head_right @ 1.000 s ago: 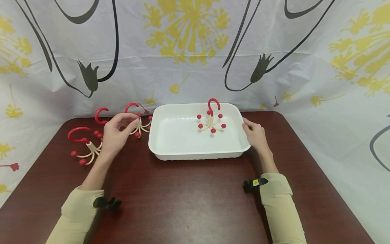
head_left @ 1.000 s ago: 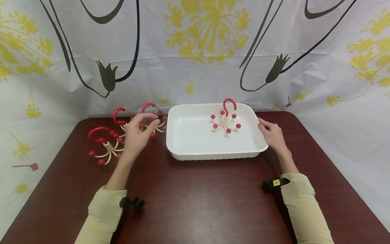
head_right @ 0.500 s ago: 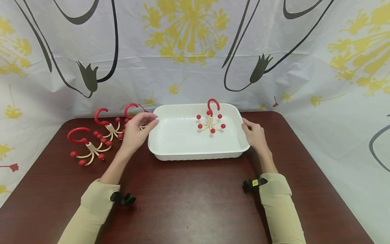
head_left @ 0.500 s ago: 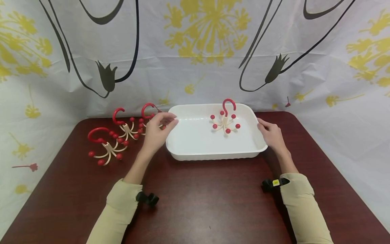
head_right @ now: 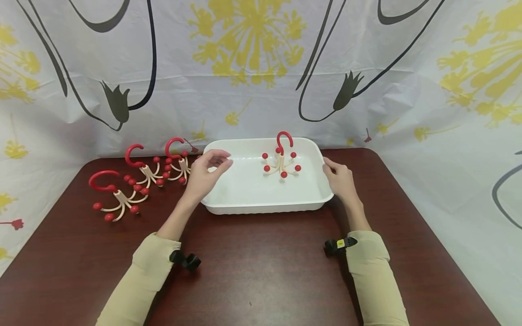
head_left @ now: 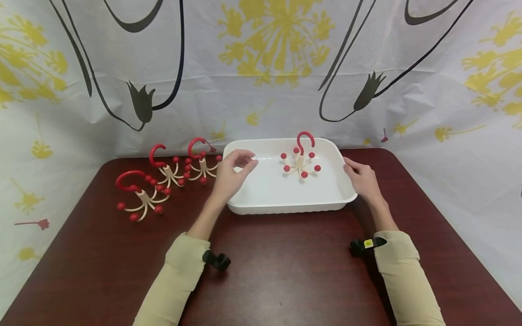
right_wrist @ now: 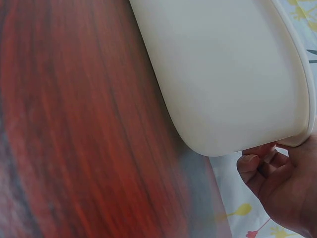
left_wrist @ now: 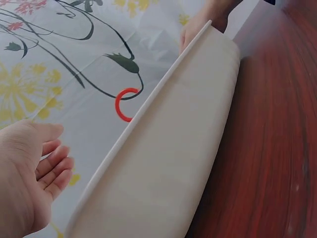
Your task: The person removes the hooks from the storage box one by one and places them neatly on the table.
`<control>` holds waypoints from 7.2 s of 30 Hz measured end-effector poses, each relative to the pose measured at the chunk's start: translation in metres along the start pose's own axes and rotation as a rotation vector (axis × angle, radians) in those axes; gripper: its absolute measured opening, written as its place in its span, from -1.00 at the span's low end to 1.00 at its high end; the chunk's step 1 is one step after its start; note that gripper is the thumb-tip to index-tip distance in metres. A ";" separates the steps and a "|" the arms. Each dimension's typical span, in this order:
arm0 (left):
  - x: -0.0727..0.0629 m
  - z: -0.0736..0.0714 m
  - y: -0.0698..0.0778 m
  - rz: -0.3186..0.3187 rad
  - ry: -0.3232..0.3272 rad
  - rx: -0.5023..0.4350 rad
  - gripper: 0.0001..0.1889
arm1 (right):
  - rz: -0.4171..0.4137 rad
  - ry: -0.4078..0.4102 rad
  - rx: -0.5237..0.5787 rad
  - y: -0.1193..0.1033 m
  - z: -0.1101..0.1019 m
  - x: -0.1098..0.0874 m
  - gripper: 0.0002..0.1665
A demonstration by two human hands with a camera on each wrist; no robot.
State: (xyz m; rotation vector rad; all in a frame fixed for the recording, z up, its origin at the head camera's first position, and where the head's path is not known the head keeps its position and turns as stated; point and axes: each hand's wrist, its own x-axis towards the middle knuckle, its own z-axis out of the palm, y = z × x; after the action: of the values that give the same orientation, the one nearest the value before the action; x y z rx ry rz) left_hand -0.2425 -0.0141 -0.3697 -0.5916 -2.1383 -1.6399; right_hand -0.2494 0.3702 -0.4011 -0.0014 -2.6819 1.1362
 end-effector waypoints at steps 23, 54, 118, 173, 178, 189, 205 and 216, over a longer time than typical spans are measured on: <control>0.023 0.065 0.002 -0.076 -0.109 -0.062 -0.68 | -0.002 0.002 0.005 0.001 0.000 0.000 -0.44; 0.050 0.132 0.008 -0.306 -0.239 -0.235 -0.45 | -0.001 -0.010 0.014 -0.001 0.000 -0.001 -0.43; 0.047 0.084 0.060 -0.332 -0.213 -0.580 -0.68 | -0.018 0.012 0.002 0.000 0.000 -0.001 -0.44; 0.001 -0.056 0.083 -0.187 -0.038 -0.477 -0.69 | -0.004 -0.011 0.006 -0.001 0.001 0.000 -0.41; -0.005 -0.070 0.080 -0.205 -0.019 -0.430 -0.69 | -0.002 -0.014 0.008 -0.001 0.000 0.000 -0.41; -0.017 -0.098 0.073 -0.235 -0.001 -0.382 -0.64 | 0.000 -0.006 0.008 0.000 0.001 0.001 -0.41; -0.032 -0.131 0.062 -0.237 0.056 -0.384 -0.74 | 0.000 -0.012 0.004 -0.002 -0.001 0.001 -0.41; -0.046 -0.143 0.047 -0.294 0.069 -0.368 -0.73 | -0.006 -0.038 0.014 -0.001 0.002 0.001 -0.40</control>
State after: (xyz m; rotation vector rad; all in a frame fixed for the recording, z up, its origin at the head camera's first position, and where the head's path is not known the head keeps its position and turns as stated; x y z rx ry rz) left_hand -0.1719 -0.1461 -0.3210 -0.3230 -1.9573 -2.2060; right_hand -0.2505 0.3687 -0.4018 0.0309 -2.7054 1.1644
